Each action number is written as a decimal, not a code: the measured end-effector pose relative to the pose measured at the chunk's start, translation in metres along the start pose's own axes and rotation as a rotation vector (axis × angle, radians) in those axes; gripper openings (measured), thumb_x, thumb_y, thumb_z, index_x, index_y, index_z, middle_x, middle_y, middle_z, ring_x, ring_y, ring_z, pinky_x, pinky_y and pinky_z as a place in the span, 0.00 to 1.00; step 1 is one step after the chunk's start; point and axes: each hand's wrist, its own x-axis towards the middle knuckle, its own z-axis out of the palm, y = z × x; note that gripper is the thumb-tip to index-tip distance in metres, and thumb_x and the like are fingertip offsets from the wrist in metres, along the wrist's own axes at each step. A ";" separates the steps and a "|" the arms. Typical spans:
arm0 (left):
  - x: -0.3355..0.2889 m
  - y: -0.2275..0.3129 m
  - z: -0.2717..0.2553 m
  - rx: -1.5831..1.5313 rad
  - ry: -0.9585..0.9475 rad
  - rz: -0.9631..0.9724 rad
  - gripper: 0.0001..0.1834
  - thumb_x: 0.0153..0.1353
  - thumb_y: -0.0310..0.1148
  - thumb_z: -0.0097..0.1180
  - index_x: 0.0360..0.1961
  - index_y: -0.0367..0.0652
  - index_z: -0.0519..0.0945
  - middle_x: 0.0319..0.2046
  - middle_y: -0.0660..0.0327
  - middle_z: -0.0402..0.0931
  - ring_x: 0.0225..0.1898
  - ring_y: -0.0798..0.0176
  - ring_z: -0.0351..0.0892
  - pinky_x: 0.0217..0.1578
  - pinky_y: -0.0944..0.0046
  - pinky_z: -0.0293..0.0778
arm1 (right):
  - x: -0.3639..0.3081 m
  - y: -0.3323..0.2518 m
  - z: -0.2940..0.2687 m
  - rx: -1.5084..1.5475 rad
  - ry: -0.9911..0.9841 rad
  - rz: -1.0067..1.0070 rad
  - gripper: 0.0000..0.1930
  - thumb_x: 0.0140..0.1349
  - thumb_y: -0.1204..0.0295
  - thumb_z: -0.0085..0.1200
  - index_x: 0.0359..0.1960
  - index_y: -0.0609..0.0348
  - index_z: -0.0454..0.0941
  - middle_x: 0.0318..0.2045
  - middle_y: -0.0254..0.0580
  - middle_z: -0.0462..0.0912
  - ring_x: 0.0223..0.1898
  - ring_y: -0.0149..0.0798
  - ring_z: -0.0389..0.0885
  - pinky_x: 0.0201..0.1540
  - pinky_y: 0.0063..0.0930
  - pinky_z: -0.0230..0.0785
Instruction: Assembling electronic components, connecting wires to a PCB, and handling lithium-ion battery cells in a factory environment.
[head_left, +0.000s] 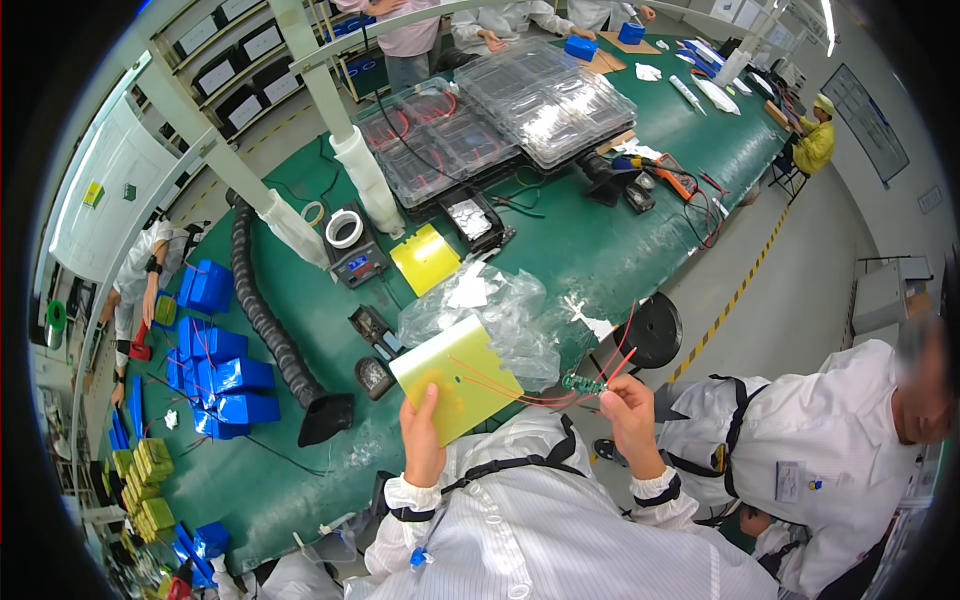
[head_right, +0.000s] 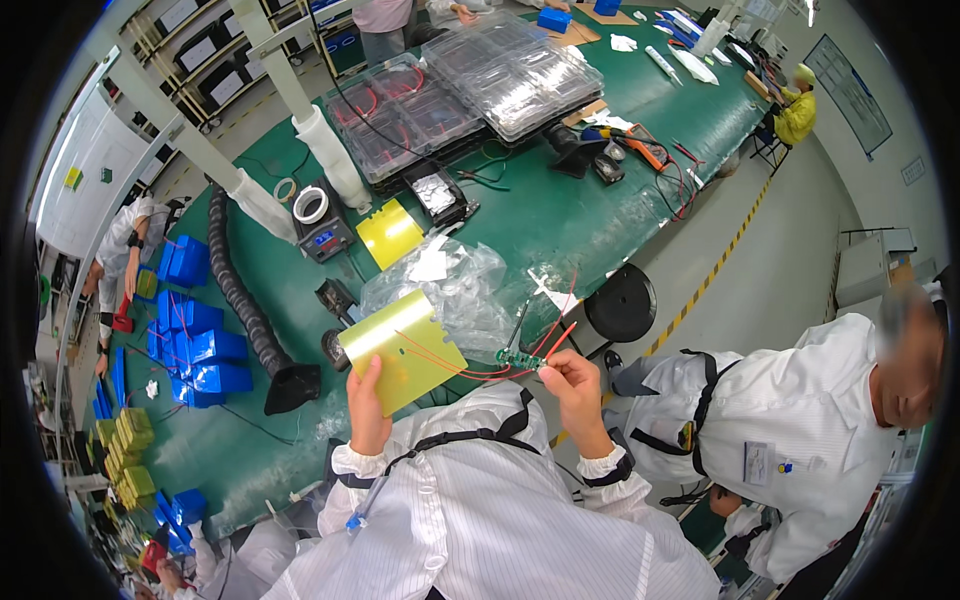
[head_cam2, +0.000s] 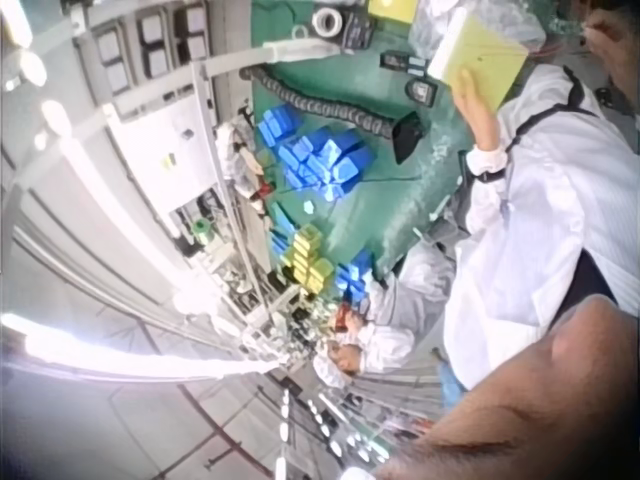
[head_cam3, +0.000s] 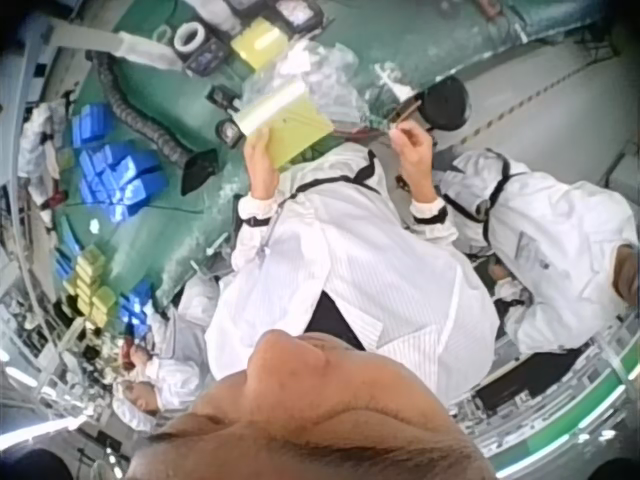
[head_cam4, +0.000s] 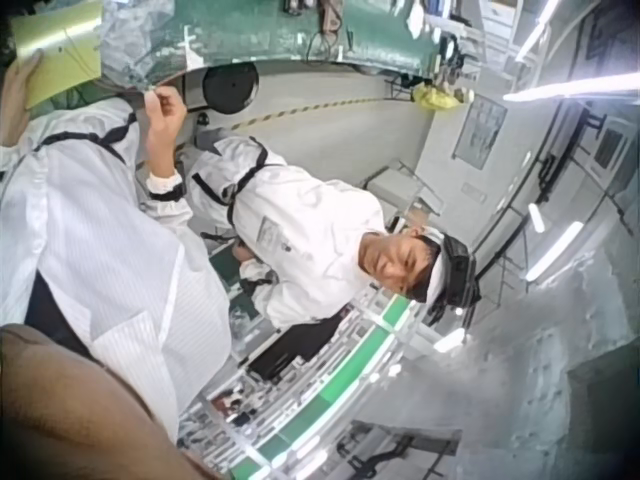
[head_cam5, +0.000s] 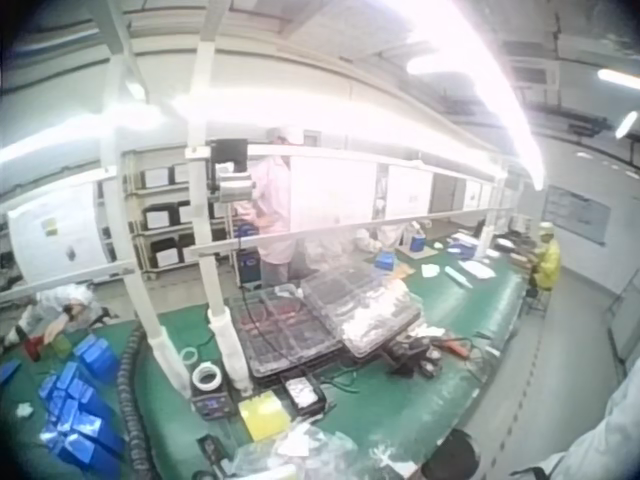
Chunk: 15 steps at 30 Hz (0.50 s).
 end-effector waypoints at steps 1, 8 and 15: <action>0.000 0.001 0.000 -0.009 0.009 0.004 0.17 0.73 0.36 0.53 0.57 0.37 0.75 0.50 0.61 0.79 0.49 0.67 0.79 0.49 0.65 0.75 | -0.001 0.001 -0.001 -0.002 -0.002 0.003 0.04 0.62 0.77 0.61 0.32 0.62 0.78 0.25 0.27 0.75 0.25 0.19 0.66 0.28 0.17 0.55; -0.001 0.003 -0.003 -0.052 0.047 -0.004 0.18 0.73 0.36 0.52 0.58 0.36 0.74 0.51 0.60 0.78 0.50 0.66 0.79 0.50 0.65 0.74 | -0.008 0.001 -0.005 -0.123 -0.004 0.007 0.05 0.62 0.77 0.61 0.31 0.62 0.77 0.25 0.26 0.75 0.26 0.19 0.67 0.30 0.17 0.56; -0.003 0.003 -0.013 -0.055 0.077 0.003 0.17 0.74 0.34 0.50 0.59 0.37 0.74 0.52 0.60 0.79 0.51 0.64 0.79 0.51 0.63 0.75 | -0.010 0.003 -0.009 -0.123 -0.030 0.004 0.05 0.63 0.76 0.61 0.32 0.63 0.77 0.25 0.26 0.75 0.26 0.19 0.67 0.30 0.16 0.56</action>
